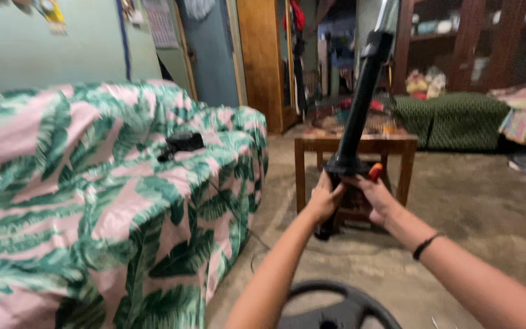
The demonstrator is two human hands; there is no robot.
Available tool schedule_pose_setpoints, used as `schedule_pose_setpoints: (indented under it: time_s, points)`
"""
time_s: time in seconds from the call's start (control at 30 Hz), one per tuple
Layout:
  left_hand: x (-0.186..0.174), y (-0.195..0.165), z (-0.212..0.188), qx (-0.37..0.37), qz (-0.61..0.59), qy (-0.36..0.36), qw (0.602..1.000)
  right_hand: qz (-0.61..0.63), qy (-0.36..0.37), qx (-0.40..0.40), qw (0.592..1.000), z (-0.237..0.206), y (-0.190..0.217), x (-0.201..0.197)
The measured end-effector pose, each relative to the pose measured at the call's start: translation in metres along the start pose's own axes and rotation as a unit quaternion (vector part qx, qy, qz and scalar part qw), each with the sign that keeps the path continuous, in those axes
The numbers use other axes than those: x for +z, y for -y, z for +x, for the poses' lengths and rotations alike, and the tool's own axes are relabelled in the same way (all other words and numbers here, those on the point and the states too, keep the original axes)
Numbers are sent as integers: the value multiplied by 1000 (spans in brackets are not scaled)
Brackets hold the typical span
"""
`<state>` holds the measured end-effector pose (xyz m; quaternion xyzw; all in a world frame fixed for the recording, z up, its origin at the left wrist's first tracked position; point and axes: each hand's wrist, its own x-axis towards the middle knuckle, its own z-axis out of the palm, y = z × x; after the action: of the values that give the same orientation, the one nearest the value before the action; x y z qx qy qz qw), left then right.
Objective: The person uses a screwdriver to unscrew screws from the base of a standing fan, separates the round fan base from the pole, works on the underside of the base, then reattaches the base to the pole and tightens the screws back in place.
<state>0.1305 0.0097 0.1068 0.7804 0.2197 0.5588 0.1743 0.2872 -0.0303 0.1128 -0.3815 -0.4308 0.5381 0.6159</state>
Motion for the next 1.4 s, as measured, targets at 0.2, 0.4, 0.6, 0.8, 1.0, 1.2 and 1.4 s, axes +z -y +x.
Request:
schedule_pose_setpoints:
  time_s: [0.2, 0.4, 0.6, 0.8, 1.0, 1.2, 1.4]
  points:
    - [16, 12, -14, 58, -47, 21, 997, -1, 77, -41, 996, -26, -4, -4]
    - [12, 21, -45, -2, 49, 91, 995, -46, 64, -15, 997, -44, -41, -31]
    - [22, 36, -95, -42, 2, 142, 989, -34, -25, -40, 998, -70, -50, -50]
    - [52, 54, -162, -225, -116, 217, 943, -78, 4, -135, 988, -73, -38, -43]
    - [72, 93, -172, -121, -100, 187, 970, -168, 31, -143, 975, -65, -39, -27]
    - [48, 118, -201, -119, -57, 218, 967, -123, 104, -116, 980, -71, -49, -10]
    - [44, 125, -216, -154, -64, 268, 949, -113, 126, -75, 983, -80, -56, -11]
